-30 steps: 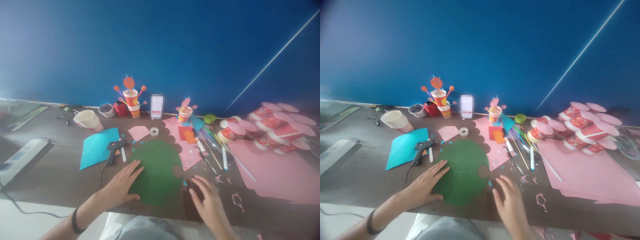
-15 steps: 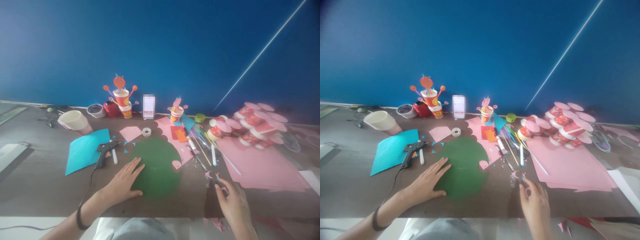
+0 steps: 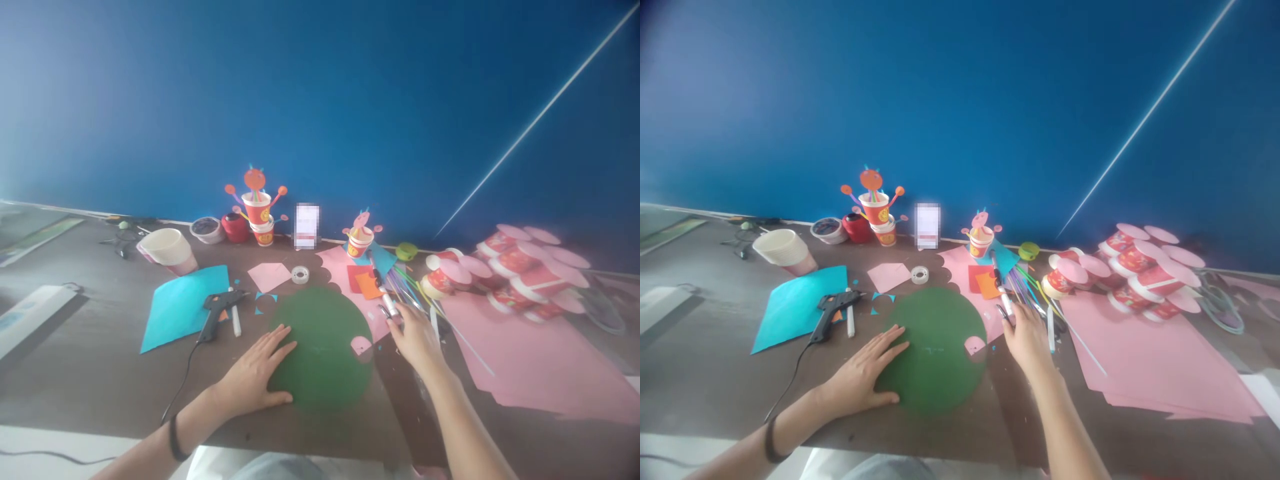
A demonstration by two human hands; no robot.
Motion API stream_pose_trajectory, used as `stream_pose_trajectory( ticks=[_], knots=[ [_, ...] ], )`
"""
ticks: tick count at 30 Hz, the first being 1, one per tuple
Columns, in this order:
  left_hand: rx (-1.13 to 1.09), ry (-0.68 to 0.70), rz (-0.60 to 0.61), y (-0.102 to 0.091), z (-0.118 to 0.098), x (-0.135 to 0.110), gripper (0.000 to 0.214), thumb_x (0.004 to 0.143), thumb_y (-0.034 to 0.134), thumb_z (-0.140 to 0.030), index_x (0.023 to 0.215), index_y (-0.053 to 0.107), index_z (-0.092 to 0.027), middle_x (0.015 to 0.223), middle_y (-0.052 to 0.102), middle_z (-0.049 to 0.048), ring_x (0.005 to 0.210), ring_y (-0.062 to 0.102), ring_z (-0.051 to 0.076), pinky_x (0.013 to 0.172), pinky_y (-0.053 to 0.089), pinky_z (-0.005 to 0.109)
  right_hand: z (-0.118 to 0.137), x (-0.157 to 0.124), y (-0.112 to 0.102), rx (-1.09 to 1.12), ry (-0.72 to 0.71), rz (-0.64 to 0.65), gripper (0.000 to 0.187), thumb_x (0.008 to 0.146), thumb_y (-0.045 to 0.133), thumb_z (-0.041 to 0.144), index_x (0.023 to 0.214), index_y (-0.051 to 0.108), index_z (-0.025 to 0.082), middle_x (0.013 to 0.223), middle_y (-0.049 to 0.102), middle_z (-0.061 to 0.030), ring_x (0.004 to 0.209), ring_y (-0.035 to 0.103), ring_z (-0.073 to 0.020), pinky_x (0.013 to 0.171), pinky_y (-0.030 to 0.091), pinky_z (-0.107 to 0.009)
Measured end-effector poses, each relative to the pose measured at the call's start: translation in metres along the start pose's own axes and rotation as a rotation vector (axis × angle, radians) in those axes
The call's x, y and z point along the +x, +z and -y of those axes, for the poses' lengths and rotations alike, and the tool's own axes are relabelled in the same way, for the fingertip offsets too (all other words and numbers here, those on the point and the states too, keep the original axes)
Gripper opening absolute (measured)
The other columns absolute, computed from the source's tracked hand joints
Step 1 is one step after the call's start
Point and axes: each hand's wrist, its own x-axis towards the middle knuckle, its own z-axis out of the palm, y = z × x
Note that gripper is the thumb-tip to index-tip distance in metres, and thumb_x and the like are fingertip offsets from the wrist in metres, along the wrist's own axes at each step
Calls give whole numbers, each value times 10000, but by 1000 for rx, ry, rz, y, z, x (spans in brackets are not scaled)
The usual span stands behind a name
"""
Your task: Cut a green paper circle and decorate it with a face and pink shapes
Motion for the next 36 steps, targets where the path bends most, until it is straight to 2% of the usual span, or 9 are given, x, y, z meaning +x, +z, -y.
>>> stream_pose_trajectory(
  ticks=[5,7,10,15,22,26,30,33,36],
  knots=[
    [-28,-3,-9,1,1,1,840,671,710,-492,1391,358,-241,1502,228,119,1360,240,338,1080,285,516,5,45,9,-34,22,38,341,821,496,296,1088,598,110,1017,642,-148,969,555,-282,863,411,-397],
    [-37,-3,-19,2,1,0,838,669,713,-487,1390,360,-249,1504,226,114,1359,241,341,1079,286,518,13,56,13,-44,24,54,360,823,499,296,1115,590,107,1070,624,-164,1013,535,-291,877,391,-402],
    [-46,-4,-26,3,2,0,835,667,713,-496,1387,366,-257,1506,222,108,1358,242,345,1081,281,520,33,63,21,-33,-28,118,337,839,496,289,1120,598,135,1161,597,-154,1088,507,-279,904,364,-391],
    [-56,0,-14,3,2,0,831,666,706,-515,1382,377,-252,1505,219,119,1358,240,351,1078,279,526,69,69,41,18,-118,218,276,898,417,237,1063,626,165,1095,642,-120,1041,560,-245,896,365,-389],
    [-57,-5,-8,3,2,0,831,667,698,-537,1380,381,-252,1502,225,122,1356,244,351,1074,285,527,95,80,55,101,-204,202,361,899,375,157,1217,545,173,1245,581,-66,1149,508,-156,950,363,-270],
    [-67,-3,-9,3,3,-1,845,653,703,-553,1378,389,-251,1503,222,125,1353,246,361,1073,282,532,87,88,56,43,-96,137,363,878,377,133,1189,565,120,1165,599,-125,1080,529,-202,908,390,-307],
    [-74,-8,-8,3,3,-1,844,641,711,-556,1367,407,-250,1500,228,126,1350,252,365,1073,279,536,56,106,45,-72,7,108,333,842,423,124,1087,648,121,1012,607,-159,967,532,-272,829,390,-371],
    [-76,-15,-11,3,3,-1,847,632,721,-546,1364,409,-255,1499,234,123,1349,253,366,1071,278,540,34,120,35,-148,-6,141,319,813,468,106,1031,694,158,937,607,-151,936,509,-286,790,372,-376],
    [-75,-24,2,4,2,-1,870,610,733,-555,1360,414,-249,1500,229,124,1349,253,367,1072,276,539,24,131,31,-203,-70,194,302,808,479,103,964,722,193,913,609,-141,928,486,-285,741,363,-362]
  ],
)
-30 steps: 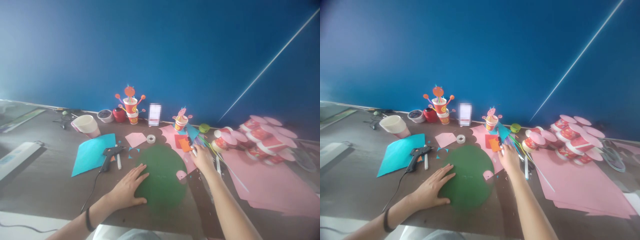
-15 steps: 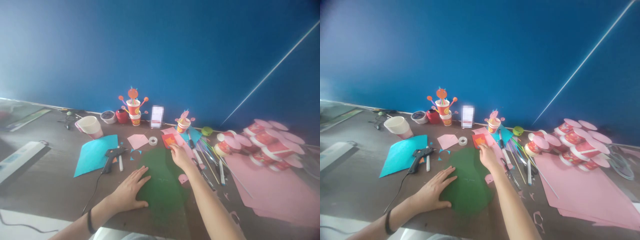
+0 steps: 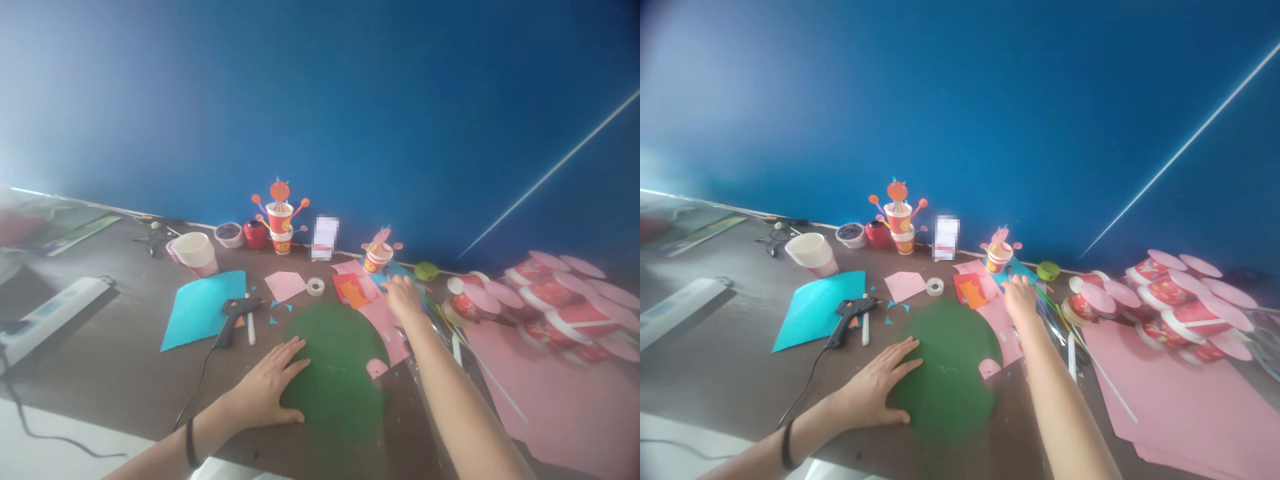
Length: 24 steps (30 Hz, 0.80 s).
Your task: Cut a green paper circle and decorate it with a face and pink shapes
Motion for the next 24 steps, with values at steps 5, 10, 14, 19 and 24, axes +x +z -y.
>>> stream_pose_trajectory(
  ticks=[5,10,14,19,24],
  knots=[
    [-6,2,23,-3,-2,1,873,624,688,-624,1355,425,-225,1496,236,140,1354,243,363,1080,263,532,4,10,1,-77,-67,45,288,806,451,77,761,721,166,931,599,-164,945,466,-294,695,342,-362],
    [-25,-6,51,-7,-5,1,891,638,622,-696,1357,426,-209,1487,252,156,1357,237,359,1079,262,525,6,13,4,-104,-91,54,307,814,402,52,775,696,129,917,601,-186,924,478,-292,690,344,-364],
    [-47,-4,36,-7,-7,-1,913,627,627,-703,1364,416,-207,1484,257,160,1351,248,366,1081,250,527,6,10,6,-86,-82,24,276,802,406,43,792,672,112,914,608,-188,936,488,-294,712,352,-361],
    [-71,-1,32,-8,-9,-1,921,617,648,-686,1363,421,-196,1476,269,173,1341,262,383,1073,250,537,7,7,7,3,14,-49,227,793,423,66,849,642,83,855,628,-204,942,513,-318,751,360,-379],
    [-76,-6,59,-11,-10,-1,914,639,605,-712,1365,418,-189,1484,253,168,1354,240,364,1085,238,517,7,7,8,228,149,-78,199,780,451,136,830,643,115,798,657,-179,870,579,-301,778,382,-386]
  ],
)
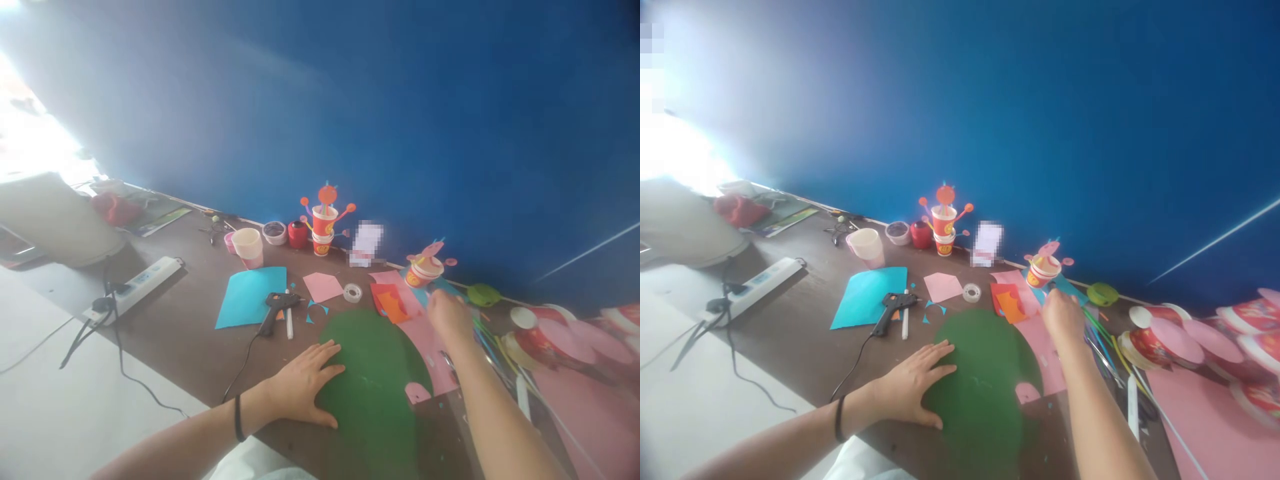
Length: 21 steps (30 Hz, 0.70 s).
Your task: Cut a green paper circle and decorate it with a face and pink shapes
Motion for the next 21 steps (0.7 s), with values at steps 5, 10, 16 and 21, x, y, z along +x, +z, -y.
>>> stream_pose_trajectory(
  ticks=[5,10,16,21],
  knots=[
    [-16,1,-24,2,1,-2,895,654,600,-703,1371,405,-205,1489,249,153,1368,218,339,1096,226,501,8,-7,2,400,113,69,274,740,485,244,921,671,158,877,708,-114,811,637,-239,716,448,-328],
    [13,-6,-7,4,2,0,923,616,648,-686,1361,424,-190,1478,262,179,1356,234,366,1079,247,527,28,-23,6,780,199,120,392,677,553,415,915,703,142,850,724,-74,755,650,-204,620,477,-282],
    [22,27,-45,6,5,1,899,627,645,-680,1350,436,-190,1466,289,180,1355,230,372,1069,268,536,46,-35,-3,919,265,150,466,630,602,471,899,712,107,766,717,-90,632,625,-180,544,454,-264],
    [-1,79,-123,10,9,-2,859,637,648,-669,1321,463,-183,1431,348,182,1343,258,377,1062,268,556,54,-48,-17,886,241,149,393,672,599,450,891,712,144,896,724,-87,810,649,-224,679,477,-295]
  ],
)
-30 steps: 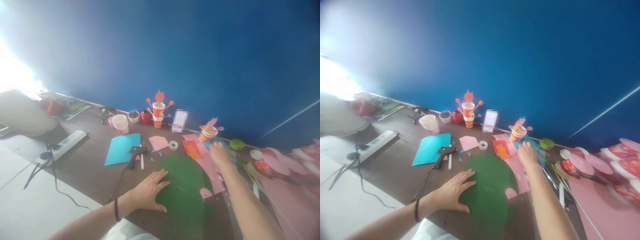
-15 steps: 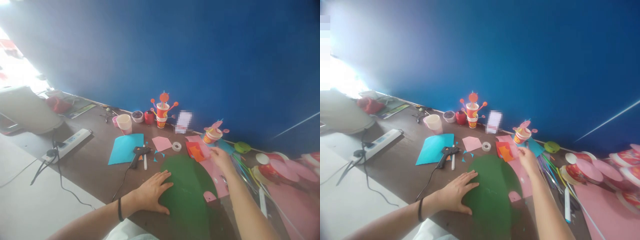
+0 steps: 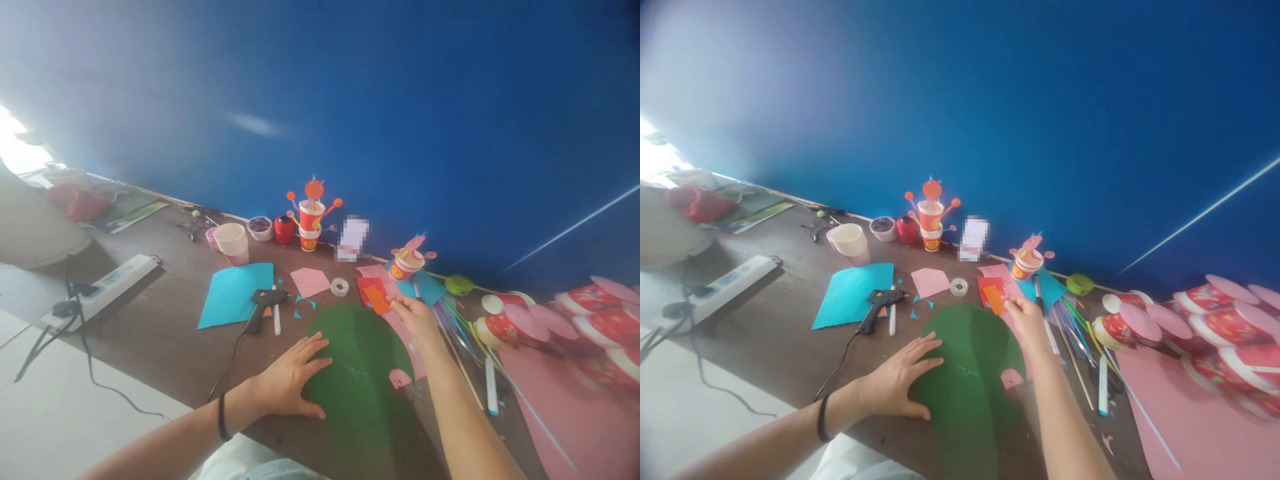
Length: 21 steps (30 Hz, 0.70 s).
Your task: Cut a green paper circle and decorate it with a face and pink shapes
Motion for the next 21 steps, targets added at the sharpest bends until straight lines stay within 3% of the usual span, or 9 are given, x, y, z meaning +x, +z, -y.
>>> stream_pose_trajectory(
  ticks=[3,6,9,12,16,21],
  knots=[
    [-28,15,-77,-6,-2,-4,725,683,656,-606,1263,511,-197,1372,432,163,1298,356,352,1045,309,541,6,-15,-5,-72,-10,-8,332,685,587,453,814,710,173,870,727,-67,838,646,-236,738,463,-306],
    [-40,5,-186,-29,-5,6,428,820,592,-401,1200,546,-208,1274,535,112,1203,480,249,1005,399,416,3,-36,-15,-153,-1,-46,325,644,605,491,700,685,182,746,715,-68,743,640,-249,699,451,-314],
    [46,-14,-257,-62,3,46,340,901,460,-260,1226,513,-176,1222,582,86,1163,506,195,1023,382,370,-15,-61,-27,-219,35,-109,362,615,609,534,686,675,185,714,708,-90,706,639,-270,644,451,-317],
    [209,-94,-140,-82,30,107,367,904,403,-174,1259,484,-134,1283,534,104,1202,466,211,1045,348,375,-40,-82,-38,-287,81,-149,439,636,576,597,787,686,199,796,728,-87,744,662,-266,628,475,-293],
    [254,-153,-38,-79,75,177,347,842,514,-116,1188,544,-102,1223,560,147,1139,507,244,978,407,380,-59,-103,-48,-333,168,-216,455,602,584,611,775,680,201,757,729,-77,723,673,-271,590,491,-288],
    [279,-226,42,-65,106,207,312,894,535,-312,1164,537,-155,1175,550,90,1025,561,212,862,479,425,-62,-123,-60,-314,255,-176,402,622,608,574,786,689,215,762,735,-58,697,682,-260,557,505,-279]
  ],
)
